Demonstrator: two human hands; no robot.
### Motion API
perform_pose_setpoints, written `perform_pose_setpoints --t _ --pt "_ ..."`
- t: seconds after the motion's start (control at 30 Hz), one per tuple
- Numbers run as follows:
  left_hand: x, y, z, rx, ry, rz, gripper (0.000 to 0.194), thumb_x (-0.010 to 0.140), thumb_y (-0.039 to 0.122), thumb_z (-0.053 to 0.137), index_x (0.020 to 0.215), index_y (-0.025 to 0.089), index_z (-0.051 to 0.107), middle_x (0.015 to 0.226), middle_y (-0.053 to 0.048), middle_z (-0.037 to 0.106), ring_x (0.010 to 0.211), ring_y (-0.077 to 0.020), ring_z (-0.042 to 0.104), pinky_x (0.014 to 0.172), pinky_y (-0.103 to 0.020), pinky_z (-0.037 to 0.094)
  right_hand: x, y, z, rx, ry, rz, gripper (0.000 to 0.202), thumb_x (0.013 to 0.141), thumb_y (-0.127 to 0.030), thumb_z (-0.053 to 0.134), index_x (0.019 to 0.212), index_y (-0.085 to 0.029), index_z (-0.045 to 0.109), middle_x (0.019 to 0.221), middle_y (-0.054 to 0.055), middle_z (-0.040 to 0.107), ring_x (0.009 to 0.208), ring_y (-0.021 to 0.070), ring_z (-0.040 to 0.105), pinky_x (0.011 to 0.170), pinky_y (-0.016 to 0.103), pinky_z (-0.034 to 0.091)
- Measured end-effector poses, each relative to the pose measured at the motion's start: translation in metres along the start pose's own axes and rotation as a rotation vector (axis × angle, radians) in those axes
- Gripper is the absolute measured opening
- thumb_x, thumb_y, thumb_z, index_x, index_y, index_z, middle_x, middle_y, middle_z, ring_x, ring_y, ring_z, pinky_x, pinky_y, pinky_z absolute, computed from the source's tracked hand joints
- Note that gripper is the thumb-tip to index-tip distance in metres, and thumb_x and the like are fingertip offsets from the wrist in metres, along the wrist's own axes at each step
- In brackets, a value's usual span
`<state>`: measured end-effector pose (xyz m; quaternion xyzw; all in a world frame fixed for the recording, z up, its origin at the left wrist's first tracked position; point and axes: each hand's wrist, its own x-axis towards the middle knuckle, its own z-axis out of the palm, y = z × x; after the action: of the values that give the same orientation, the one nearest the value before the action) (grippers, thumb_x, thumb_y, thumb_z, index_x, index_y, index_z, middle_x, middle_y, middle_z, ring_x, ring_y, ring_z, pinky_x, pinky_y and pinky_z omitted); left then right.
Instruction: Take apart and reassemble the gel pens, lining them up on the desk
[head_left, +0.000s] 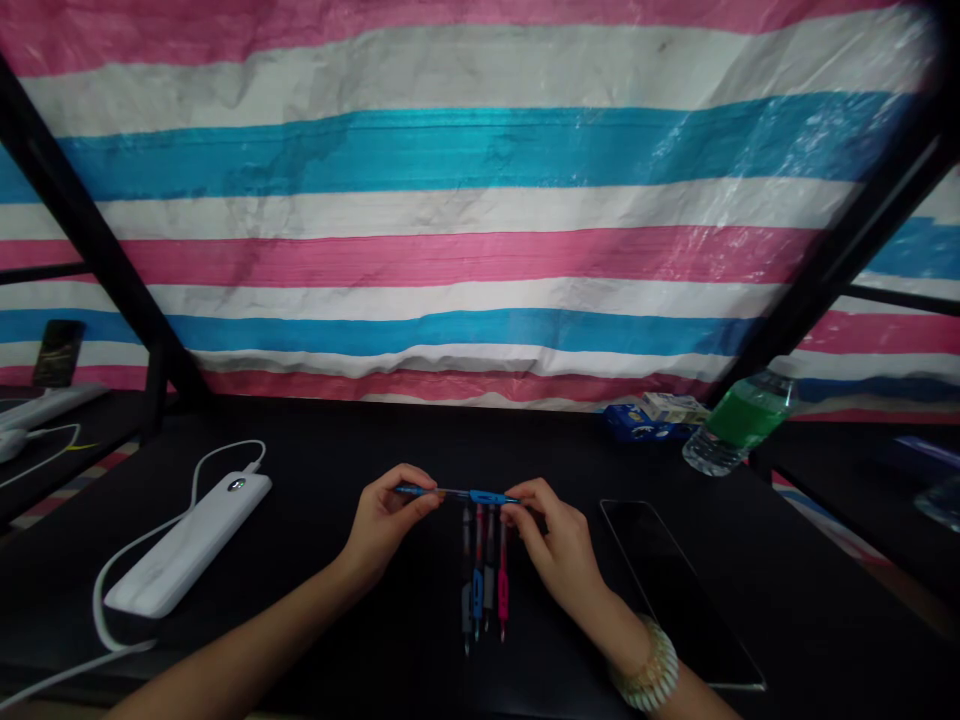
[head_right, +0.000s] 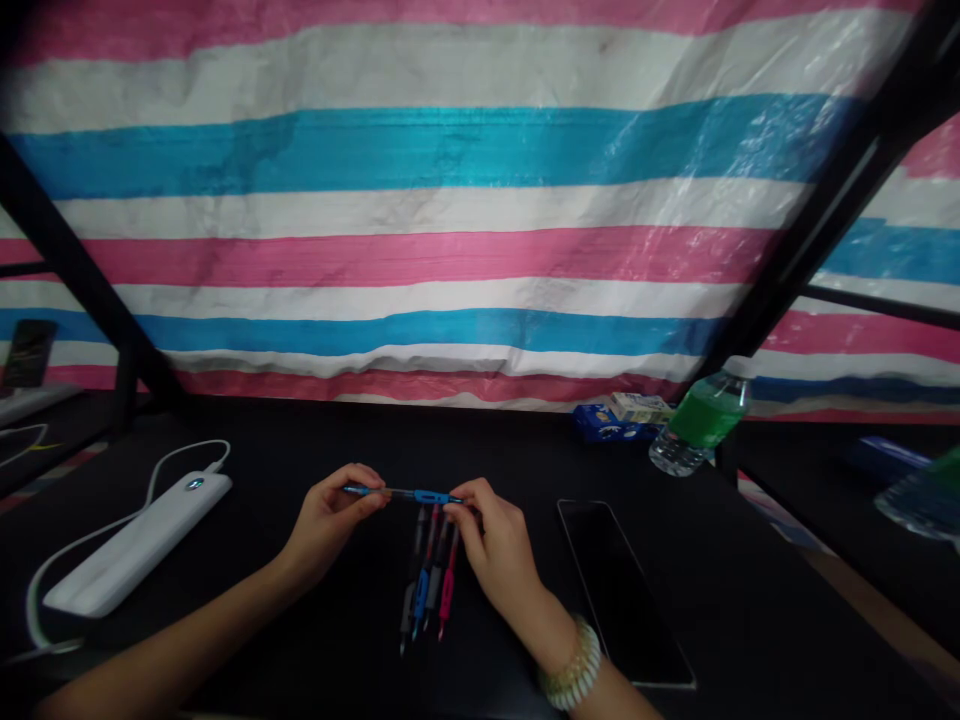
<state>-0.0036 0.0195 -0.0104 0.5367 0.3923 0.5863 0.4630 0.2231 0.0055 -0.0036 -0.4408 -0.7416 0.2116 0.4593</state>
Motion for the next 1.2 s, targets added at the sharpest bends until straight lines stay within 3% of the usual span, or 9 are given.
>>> perform_pose_setpoints --t 0.3,0.5,0.77,1.0,1.2 --pt "-0.004 0.009 0.002 0.059 -0.019 0.109 0.011 0.072 0.021 0.078 0.075 0.016 0.069 0.081 -0.003 0.065 0.075 -0.0145 0.064 0.068 -0.024 0.052 0.001 -0.004 -0.002 -0.18 -0.095 -0.139 0.027 0.1 -0.028 0.038 0.083 -0.02 0.057 0.07 0.002 0.058 0.064 0.0168 0.056 0.062 0.028 0.039" --pt "-0.01 0.009 0.001 0.175 -0.007 0.269 0.004 0.077 0.019 0.074 0.076 0.018 0.071 0.081 -0.005 0.067 0.077 -0.0172 0.065 0.067 -0.026 0.053 -0.001 -0.006 -0.001 -0.132 -0.13 -0.076 0.037 0.101 -0.032 0.035 0.067 -0.021 0.044 0.06 -0.002 0.046 0.055 0.014 0.048 0.056 0.026 0.033" --pt "-0.014 0.012 -0.002 0.331 -0.021 0.461 0.008 0.082 0.014 0.069 0.078 0.02 0.072 0.08 -0.005 0.069 0.075 -0.0181 0.067 0.068 -0.029 0.053 0.0 -0.008 -0.003 0.029 -0.193 0.057 0.042 0.099 -0.041 0.037 0.062 -0.021 0.034 0.056 -0.005 0.033 0.05 0.0106 0.036 0.05 0.025 0.025" --pt "-0.017 0.011 -0.004 0.356 -0.035 0.508 0.013 0.082 0.01 0.067 0.079 0.021 0.072 0.082 -0.005 0.07 0.074 -0.0183 0.067 0.067 -0.03 0.054 0.002 -0.006 -0.002 0.128 -0.218 0.129 0.049 0.097 -0.05 0.039 0.058 -0.021 0.032 0.056 -0.005 0.029 0.052 0.0104 0.029 0.05 0.025 0.022" --pt "-0.014 0.013 -0.004 0.367 -0.031 0.563 0.014 0.08 0.008 0.068 0.082 0.021 0.072 0.081 -0.006 0.07 0.075 -0.0197 0.066 0.067 -0.03 0.052 0.002 -0.006 -0.002 0.175 -0.234 0.129 0.049 0.098 -0.049 0.039 0.059 -0.02 0.04 0.057 -0.005 0.036 0.053 0.0113 0.037 0.05 0.023 0.028"
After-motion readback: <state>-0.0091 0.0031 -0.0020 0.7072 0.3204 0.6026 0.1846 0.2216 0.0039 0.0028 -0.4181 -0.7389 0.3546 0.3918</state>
